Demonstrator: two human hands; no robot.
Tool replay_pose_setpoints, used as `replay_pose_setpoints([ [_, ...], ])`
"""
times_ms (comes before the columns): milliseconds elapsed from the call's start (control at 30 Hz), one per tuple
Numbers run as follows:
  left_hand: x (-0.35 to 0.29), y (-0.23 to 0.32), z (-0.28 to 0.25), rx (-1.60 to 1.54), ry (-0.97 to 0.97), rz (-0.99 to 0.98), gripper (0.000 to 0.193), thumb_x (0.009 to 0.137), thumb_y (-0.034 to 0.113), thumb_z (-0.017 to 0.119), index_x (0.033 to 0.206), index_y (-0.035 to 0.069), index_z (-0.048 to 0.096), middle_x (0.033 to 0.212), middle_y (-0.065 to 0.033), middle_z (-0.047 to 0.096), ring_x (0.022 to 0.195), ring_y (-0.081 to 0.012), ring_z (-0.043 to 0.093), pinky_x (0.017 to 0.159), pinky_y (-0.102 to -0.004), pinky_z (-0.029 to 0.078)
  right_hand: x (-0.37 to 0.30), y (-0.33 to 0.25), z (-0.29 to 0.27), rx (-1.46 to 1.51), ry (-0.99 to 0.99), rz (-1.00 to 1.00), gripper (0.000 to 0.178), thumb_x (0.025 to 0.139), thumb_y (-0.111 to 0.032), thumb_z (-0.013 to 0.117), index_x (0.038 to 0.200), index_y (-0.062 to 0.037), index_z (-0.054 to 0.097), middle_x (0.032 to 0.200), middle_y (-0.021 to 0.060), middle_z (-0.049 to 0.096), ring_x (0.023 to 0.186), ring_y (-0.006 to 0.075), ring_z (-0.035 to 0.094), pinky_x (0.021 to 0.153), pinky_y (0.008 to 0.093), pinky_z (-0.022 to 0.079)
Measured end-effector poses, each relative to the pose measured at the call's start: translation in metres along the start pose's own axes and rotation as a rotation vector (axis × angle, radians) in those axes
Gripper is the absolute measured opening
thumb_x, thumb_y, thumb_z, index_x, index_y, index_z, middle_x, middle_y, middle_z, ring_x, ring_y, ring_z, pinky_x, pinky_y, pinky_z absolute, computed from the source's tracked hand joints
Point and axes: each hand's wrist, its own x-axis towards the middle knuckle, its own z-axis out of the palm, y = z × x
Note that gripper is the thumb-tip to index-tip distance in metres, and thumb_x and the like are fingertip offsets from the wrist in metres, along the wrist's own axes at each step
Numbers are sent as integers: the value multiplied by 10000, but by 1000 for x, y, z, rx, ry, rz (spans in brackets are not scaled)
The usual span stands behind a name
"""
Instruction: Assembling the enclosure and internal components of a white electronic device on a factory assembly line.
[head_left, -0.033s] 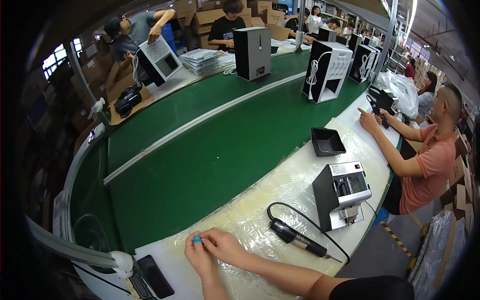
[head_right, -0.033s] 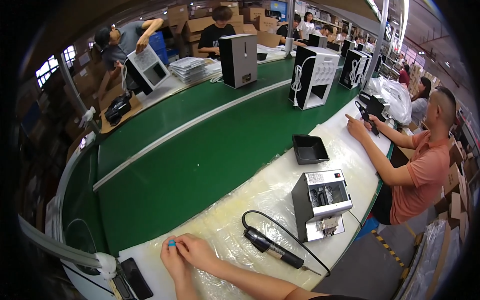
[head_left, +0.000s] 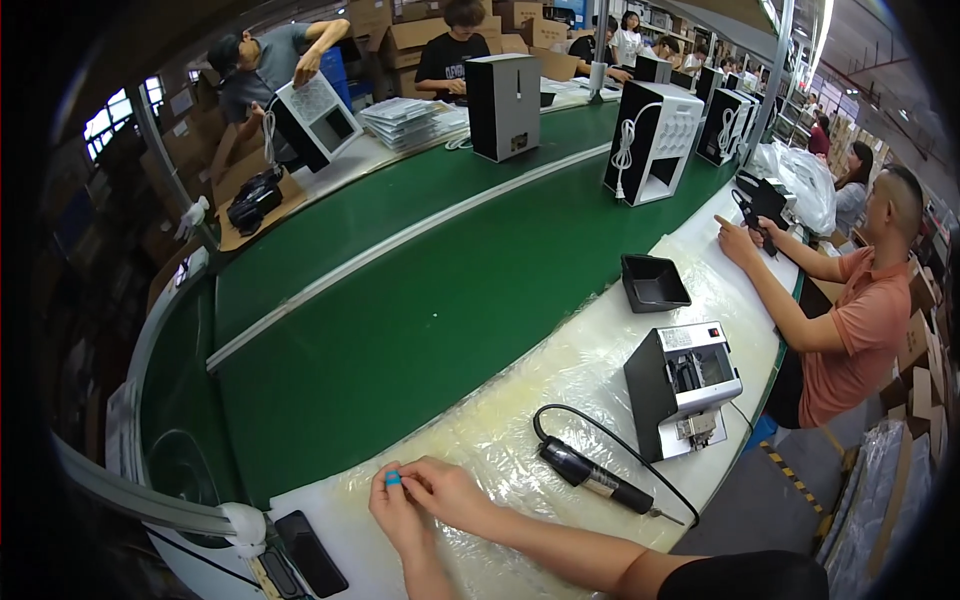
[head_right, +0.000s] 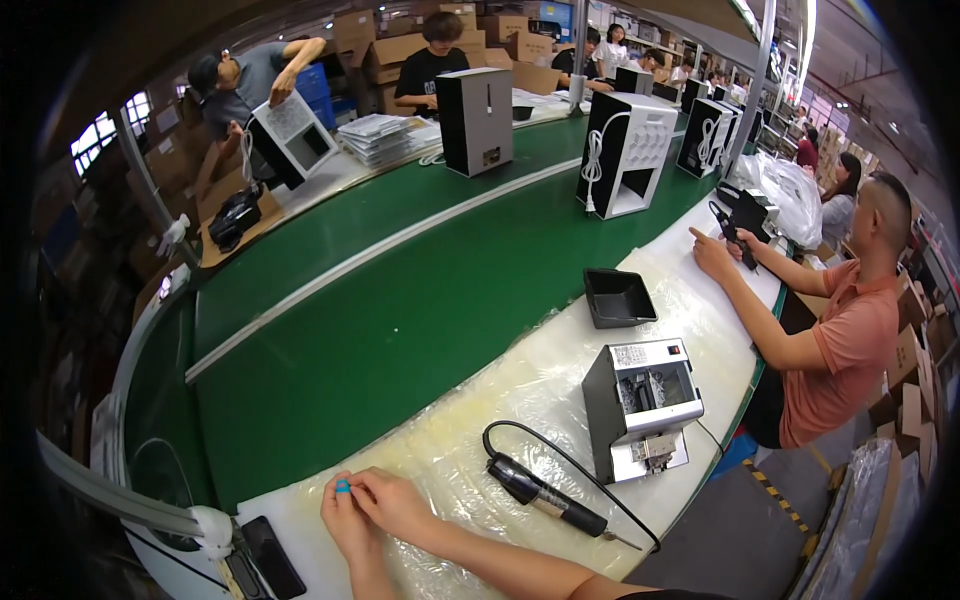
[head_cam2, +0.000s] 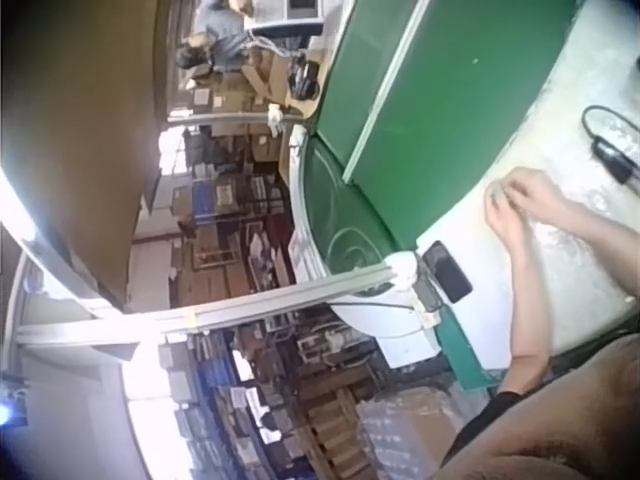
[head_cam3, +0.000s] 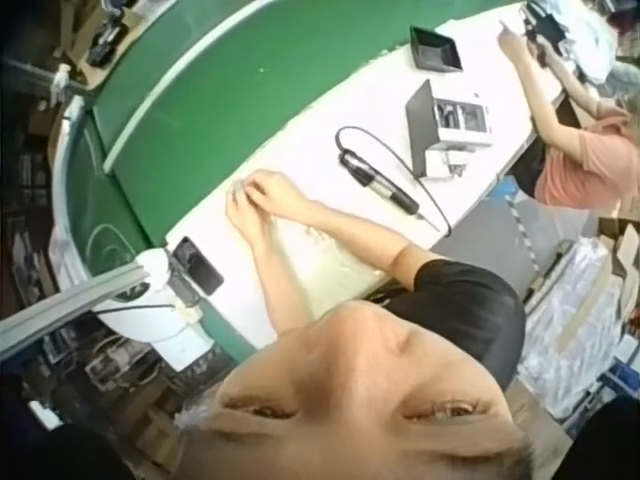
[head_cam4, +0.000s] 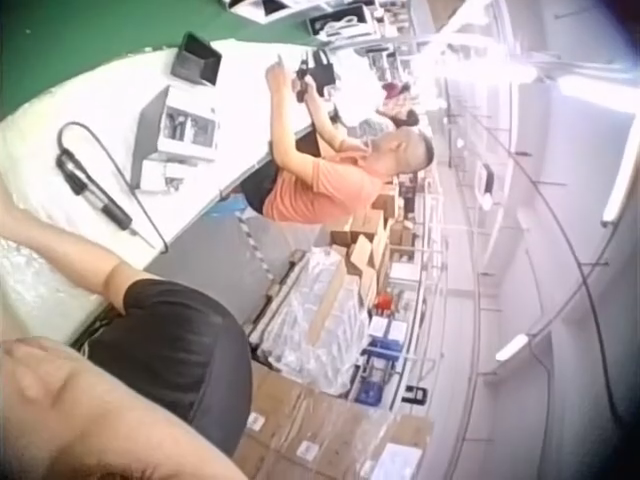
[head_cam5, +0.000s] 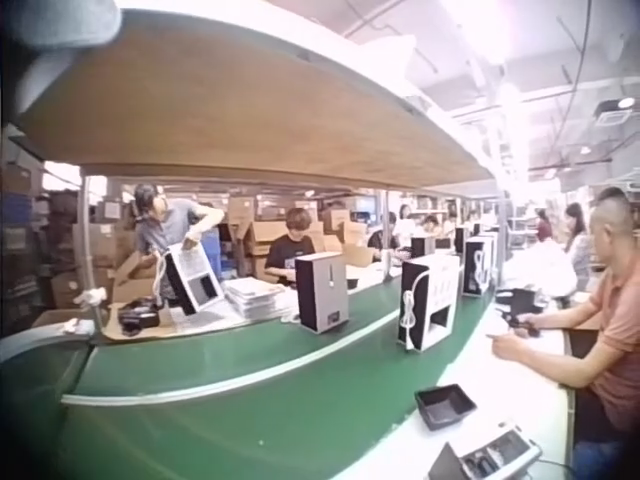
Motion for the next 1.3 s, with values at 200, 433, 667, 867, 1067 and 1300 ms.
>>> replay_pose_setpoints([
  [200,-3,7,-4,-290,-41,-194,224,972,127,481,1100,-39,559,1007,-99,601,921,-180,588,812,-287,505,-1,17,16,-67,71,-159,187,889,-141,574,997,3,624,987,183,656,866,357,634,768,400,521],
  [433,-2,22,10,-242,-123,-242,254,967,206,542,1090,-12,581,996,-67,603,879,-117,566,763,-242,473,6,-6,-3,248,-4,159,167,909,-76,584,1034,22,633,916,113,679,750,151,651,662,269,528],
  [667,-7,29,4,-201,-196,-201,223,956,179,563,1059,-16,596,939,-64,618,819,-112,561,714,-240,470,8,-12,-10,471,-75,284,169,920,-57,569,1046,35,633,890,88,675,731,101,633,657,237,520],
  [867,-8,32,7,-107,-196,-141,217,944,145,578,1066,-32,602,984,-96,641,825,-131,594,720,-259,511,9,-9,-16,448,-132,224,180,942,-65,546,1059,50,618,899,84,661,762,117,639,694,265,552],
  [1067,-6,35,3,-78,-266,-188,215,938,125,582,1070,-40,621,996,-101,648,843,-142,607,745,-272,526,12,-17,-24,280,-143,68,131,915,-4,552,1013,56,614,922,109,654,760,137,656,674,270,556],
  [1300,-13,32,14,-58,-245,-136,250,932,132,596,1113,-39,618,1016,-105,652,920,-149,619,824,-283,528,10,-3,-19,192,-62,57,66,883,-9,593,925,41,580,833,68,642,743,129,650,645,249,530],
])
